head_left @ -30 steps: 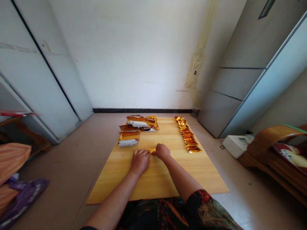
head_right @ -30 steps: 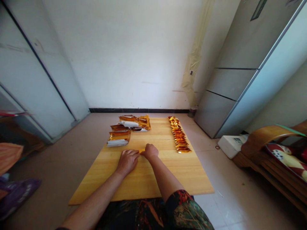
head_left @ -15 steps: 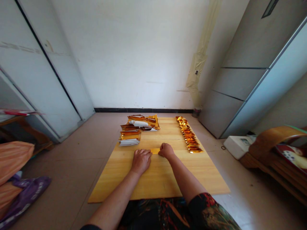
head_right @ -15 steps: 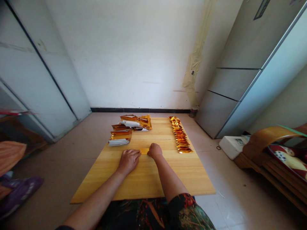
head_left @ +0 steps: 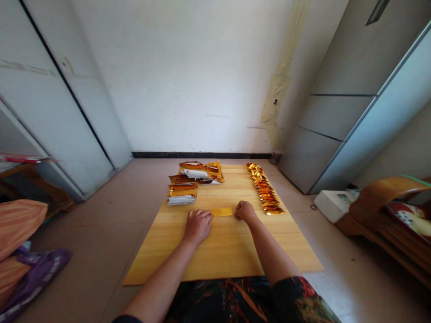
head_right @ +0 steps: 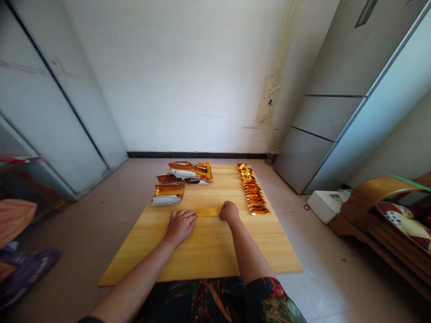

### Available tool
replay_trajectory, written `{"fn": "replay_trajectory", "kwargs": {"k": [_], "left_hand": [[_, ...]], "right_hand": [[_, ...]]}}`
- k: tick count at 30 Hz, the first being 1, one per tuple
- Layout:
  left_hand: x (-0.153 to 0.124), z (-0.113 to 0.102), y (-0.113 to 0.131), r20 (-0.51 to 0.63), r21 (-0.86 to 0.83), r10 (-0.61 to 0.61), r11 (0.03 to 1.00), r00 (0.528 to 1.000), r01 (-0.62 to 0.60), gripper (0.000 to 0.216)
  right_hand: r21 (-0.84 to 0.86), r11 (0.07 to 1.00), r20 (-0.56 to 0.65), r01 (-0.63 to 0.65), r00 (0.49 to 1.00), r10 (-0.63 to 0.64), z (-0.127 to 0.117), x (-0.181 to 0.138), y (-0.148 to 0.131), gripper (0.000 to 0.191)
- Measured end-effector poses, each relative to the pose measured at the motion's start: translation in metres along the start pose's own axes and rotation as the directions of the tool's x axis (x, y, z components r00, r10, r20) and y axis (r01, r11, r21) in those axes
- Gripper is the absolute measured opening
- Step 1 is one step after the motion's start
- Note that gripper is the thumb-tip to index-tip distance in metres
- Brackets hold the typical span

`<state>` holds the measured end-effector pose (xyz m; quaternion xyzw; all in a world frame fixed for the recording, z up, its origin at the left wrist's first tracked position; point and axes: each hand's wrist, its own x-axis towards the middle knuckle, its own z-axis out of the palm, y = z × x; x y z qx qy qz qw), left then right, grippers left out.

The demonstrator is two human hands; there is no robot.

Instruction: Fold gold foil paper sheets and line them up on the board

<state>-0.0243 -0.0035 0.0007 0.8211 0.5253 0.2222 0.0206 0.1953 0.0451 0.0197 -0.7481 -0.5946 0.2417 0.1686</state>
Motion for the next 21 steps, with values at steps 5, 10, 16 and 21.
{"fn": "replay_trajectory", "kwargs": {"k": [5, 10, 16, 21], "left_hand": [[0.004, 0.001, 0.002, -0.009, -0.02, -0.04, 0.999, 0.999, 0.04, 0.023], [0.017, 0.002, 0.009, 0.02, -0.004, -0.163, 0.987, 0.986, 0.163, 0.019], [0.027, 0.008, 0.009, 0.004, -0.001, -0.283, 0.959, 0.959, 0.283, 0.011], [0.029, 0.009, 0.005, 0.029, -0.055, -0.373, 0.926, 0.927, 0.374, 0.006]], "right_hand": [[0.202, 0.979, -0.085, 0.037, 0.996, -0.02, -0.001, -0.004, 0.002, 0.014], [0.355, 0.909, -0.027, 0.219, 0.974, -0.224, 0.018, -0.011, -0.018, 0.013], [0.077, 0.959, 0.047, 0.274, 0.959, -0.278, 0.03, -0.009, -0.03, 0.015], [0.055, 0.967, 0.1, 0.25, 0.962, -0.254, 0.027, -0.008, -0.03, 0.015]]}}
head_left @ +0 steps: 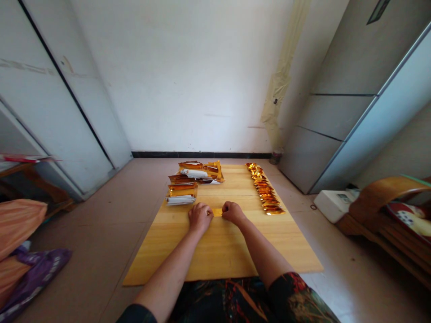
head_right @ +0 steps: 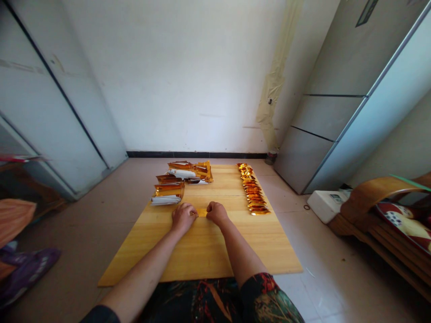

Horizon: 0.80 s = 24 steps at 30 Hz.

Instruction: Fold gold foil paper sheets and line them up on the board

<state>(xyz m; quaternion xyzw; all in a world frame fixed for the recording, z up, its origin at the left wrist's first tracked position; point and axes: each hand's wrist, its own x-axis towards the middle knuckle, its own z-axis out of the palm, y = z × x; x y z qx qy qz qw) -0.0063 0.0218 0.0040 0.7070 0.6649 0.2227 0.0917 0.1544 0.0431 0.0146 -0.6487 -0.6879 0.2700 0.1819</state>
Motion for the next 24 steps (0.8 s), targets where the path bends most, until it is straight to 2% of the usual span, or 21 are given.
{"fn": "replay_trajectory", "kwargs": {"k": [11, 19, 24], "left_hand": [[0.005, -0.005, -0.019, 0.107, -0.032, -0.023, 0.999, 0.994, 0.026, 0.021], [0.002, -0.002, -0.014, 0.074, -0.032, -0.007, 0.999, 0.997, 0.01, 0.036], [-0.002, -0.001, -0.01, 0.034, -0.009, 0.026, 1.0, 0.999, -0.026, 0.025]], "right_hand": [[-0.008, 1.0, 0.006, -0.009, 1.0, 0.009, -0.003, -0.003, -0.004, 0.017], [0.004, 1.0, -0.017, -0.011, 1.0, 0.011, 0.003, -0.002, -0.002, 0.044], [-0.031, 1.0, 0.027, -0.002, 1.0, 0.003, 0.001, -0.002, -0.004, 0.048]]}}
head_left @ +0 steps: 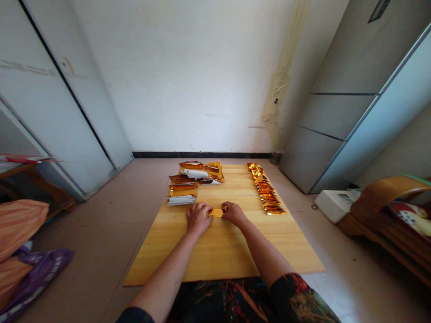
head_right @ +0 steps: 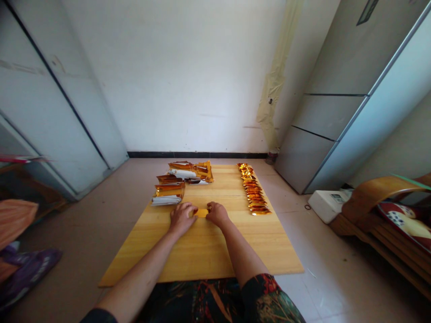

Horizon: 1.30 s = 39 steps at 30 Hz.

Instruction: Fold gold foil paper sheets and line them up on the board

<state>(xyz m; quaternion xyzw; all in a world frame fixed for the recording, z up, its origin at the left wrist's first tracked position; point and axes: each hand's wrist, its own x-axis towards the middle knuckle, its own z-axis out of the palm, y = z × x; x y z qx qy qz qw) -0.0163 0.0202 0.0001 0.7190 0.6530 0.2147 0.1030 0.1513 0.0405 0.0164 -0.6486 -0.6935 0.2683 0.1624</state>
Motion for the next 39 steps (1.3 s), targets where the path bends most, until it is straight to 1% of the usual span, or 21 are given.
{"fn": "replay_trajectory", "kwargs": {"k": [3, 7, 10, 12, 15, 17, 19, 22, 24, 29, 32, 35, 39], "left_hand": [[0.0, 0.001, 0.0, -0.024, 0.002, 0.015, 1.0, 1.0, -0.015, 0.025], [0.002, 0.001, 0.0, 0.018, 0.028, -0.006, 1.0, 1.0, 0.006, 0.037], [0.002, 0.0, 0.001, 0.042, 0.044, 0.005, 0.999, 0.999, -0.007, 0.036], [0.001, -0.001, 0.001, 0.033, 0.041, 0.016, 0.999, 0.999, -0.018, 0.035], [-0.001, -0.001, 0.001, -0.015, 0.026, 0.038, 0.999, 0.999, -0.037, 0.034], [-0.002, 0.001, 0.0, -0.064, 0.011, 0.066, 0.998, 0.996, -0.065, 0.031], [-0.002, 0.003, -0.001, -0.122, -0.006, 0.11, 0.994, 0.986, -0.111, 0.024], [-0.003, 0.006, -0.004, -0.208, -0.03, 0.177, 0.982, 0.962, -0.187, 0.014], [-0.003, 0.005, -0.005, -0.231, -0.045, 0.205, 0.974, 0.951, -0.221, 0.011], [-0.008, -0.001, -0.002, -0.172, -0.041, 0.242, 0.967, 0.955, -0.253, 0.013], [-0.01, -0.003, 0.0, -0.12, -0.023, 0.268, 0.962, 0.956, -0.273, 0.016], [-0.011, -0.002, 0.0, -0.079, -0.016, 0.315, 0.948, 0.946, -0.317, 0.018], [-0.011, 0.003, -0.001, -0.086, -0.009, 0.355, 0.934, 0.931, -0.357, 0.018]], "right_hand": [[-0.04, 0.999, -0.008, 0.022, 1.0, -0.022, 0.001, 0.0, 0.0, 0.045], [-0.116, 0.993, -0.014, 0.039, 0.999, -0.04, 0.002, 0.001, 0.0, 0.037], [-0.137, 0.989, -0.015, 0.053, 0.998, -0.056, 0.002, 0.002, 0.0, 0.032], [-0.13, 0.99, -0.012, 0.062, 0.998, -0.064, 0.002, 0.001, 0.0, 0.029], [-0.114, 0.991, -0.027, 0.069, 0.997, -0.072, 0.003, -0.001, -0.001, 0.028], [-0.122, 0.988, -0.06, 0.091, 0.993, -0.099, 0.005, -0.004, -0.001, 0.025], [-0.149, 0.981, -0.119, 0.124, 0.983, -0.142, 0.008, -0.009, -0.001, 0.021], [-0.224, 0.963, -0.223, 0.151, 0.954, -0.202, 0.014, -0.019, -0.001, 0.017], [-0.29, 0.943, -0.264, 0.165, 0.933, -0.244, 0.016, -0.025, -0.001, 0.014], [-0.428, 0.868, -0.288, 0.251, 0.873, -0.394, 0.012, -0.036, 0.002, 0.016], [-0.445, 0.845, -0.29, 0.297, 0.845, -0.449, 0.009, -0.04, 0.007, 0.016], [-0.407, 0.852, -0.276, 0.33, 0.845, -0.459, 0.008, -0.044, 0.014, 0.013], [-0.338, 0.884, -0.264, 0.322, 0.869, -0.418, 0.008, -0.047, 0.022, 0.012]]}}
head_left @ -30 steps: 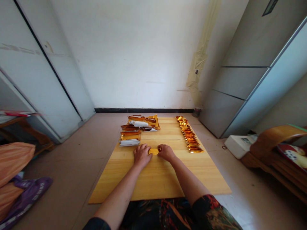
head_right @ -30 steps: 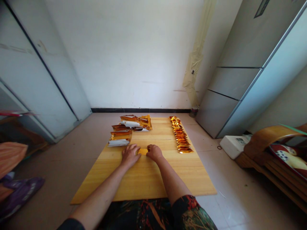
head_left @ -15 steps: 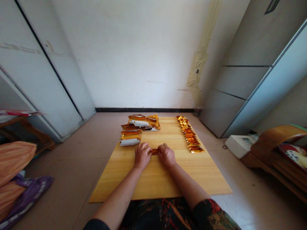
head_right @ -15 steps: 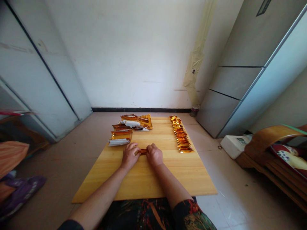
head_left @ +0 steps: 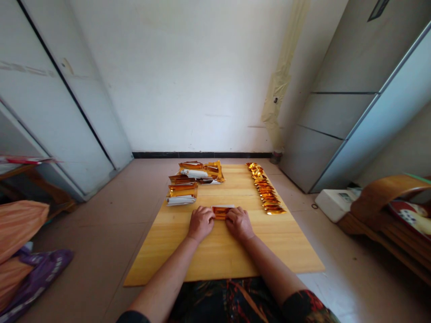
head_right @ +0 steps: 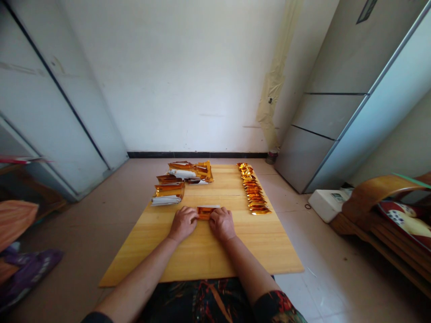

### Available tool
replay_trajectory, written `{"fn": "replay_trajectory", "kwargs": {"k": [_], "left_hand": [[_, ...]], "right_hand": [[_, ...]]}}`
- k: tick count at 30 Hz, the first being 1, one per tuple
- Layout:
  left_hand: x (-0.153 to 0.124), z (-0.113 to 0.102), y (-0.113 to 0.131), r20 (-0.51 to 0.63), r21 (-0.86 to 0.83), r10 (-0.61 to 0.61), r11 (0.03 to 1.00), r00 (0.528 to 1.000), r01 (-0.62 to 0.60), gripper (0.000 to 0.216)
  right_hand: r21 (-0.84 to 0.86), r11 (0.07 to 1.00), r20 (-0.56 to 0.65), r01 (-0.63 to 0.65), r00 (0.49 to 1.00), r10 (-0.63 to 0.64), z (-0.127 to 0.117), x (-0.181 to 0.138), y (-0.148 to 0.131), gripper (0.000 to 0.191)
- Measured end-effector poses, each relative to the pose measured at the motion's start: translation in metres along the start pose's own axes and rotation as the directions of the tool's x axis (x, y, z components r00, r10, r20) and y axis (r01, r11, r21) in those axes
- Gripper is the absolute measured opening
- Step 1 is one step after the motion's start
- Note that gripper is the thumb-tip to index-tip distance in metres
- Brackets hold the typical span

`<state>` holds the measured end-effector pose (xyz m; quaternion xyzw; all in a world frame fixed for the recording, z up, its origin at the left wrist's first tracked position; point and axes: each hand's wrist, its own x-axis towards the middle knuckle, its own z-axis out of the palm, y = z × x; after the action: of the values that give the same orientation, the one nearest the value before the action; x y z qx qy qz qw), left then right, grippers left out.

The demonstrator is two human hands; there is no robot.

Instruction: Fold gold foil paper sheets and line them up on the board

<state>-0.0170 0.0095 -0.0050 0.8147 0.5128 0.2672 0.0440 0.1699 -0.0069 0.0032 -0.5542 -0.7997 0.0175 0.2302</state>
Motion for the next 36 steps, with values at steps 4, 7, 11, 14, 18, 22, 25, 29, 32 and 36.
{"fn": "replay_trajectory", "kwargs": {"k": [4, 7, 11, 14, 18, 22, 25, 29, 32, 36], "left_hand": [[0.001, 0.004, -0.001, -0.009, -0.046, 0.071, 0.996, 0.997, -0.071, 0.016], [0.002, 0.005, -0.002, -0.022, -0.083, 0.057, 0.995, 0.998, -0.059, 0.012], [0.004, 0.004, -0.002, -0.019, -0.133, -0.002, 0.991, 1.0, -0.001, 0.014], [0.007, 0.004, -0.002, 0.001, -0.133, -0.051, 0.99, 0.999, 0.051, 0.014], [0.012, 0.003, 0.0, 0.046, -0.063, -0.126, 0.99, 0.991, 0.129, 0.016], [0.017, 0.002, 0.003, 0.087, 0.012, -0.202, 0.979, 0.976, 0.201, 0.017], [0.02, 0.001, 0.006, 0.117, 0.073, -0.249, 0.968, 0.961, 0.242, 0.018], [0.023, -0.002, 0.009, 0.17, 0.156, -0.299, 0.949, 0.939, 0.274, 0.022], [0.025, -0.003, 0.01, 0.195, 0.212, -0.313, 0.939, 0.929, 0.272, 0.025], [0.027, -0.004, 0.013, 0.221, 0.259, -0.322, 0.929, 0.921, 0.262, 0.026]], "right_hand": [[0.066, 0.998, 0.03, 0.013, 0.999, -0.015, -0.001, -0.001, 0.007, 0.012], [0.118, 0.993, 0.058, 0.012, 0.998, -0.019, -0.001, 0.001, 0.014, 0.013], [0.142, 0.988, 0.084, -0.054, 0.996, 0.043, -0.002, 0.004, 0.025, 0.016], [0.133, 0.984, 0.109, -0.12, 0.988, 0.106, -0.007, 0.008, 0.031, 0.017], [0.037, 0.975, 0.16, -0.218, 0.965, 0.209, -0.013, 0.012, 0.03, 0.02], [-0.09, 0.948, 0.164, -0.307, 0.934, 0.318, -0.016, 0.015, 0.022, 0.023], [-0.148, 0.92, 0.173, -0.364, 0.906, 0.386, -0.017, 0.017, 0.016, 0.023], [-0.184, 0.898, 0.2, -0.399, 0.88, 0.432, -0.019, 0.021, 0.013, 0.024], [-0.204, 0.889, 0.216, -0.41, 0.867, 0.449, -0.021, 0.024, 0.012, 0.025], [-0.217, 0.877, 0.245, -0.429, 0.846, 0.474, -0.022, 0.028, 0.011, 0.027]]}}
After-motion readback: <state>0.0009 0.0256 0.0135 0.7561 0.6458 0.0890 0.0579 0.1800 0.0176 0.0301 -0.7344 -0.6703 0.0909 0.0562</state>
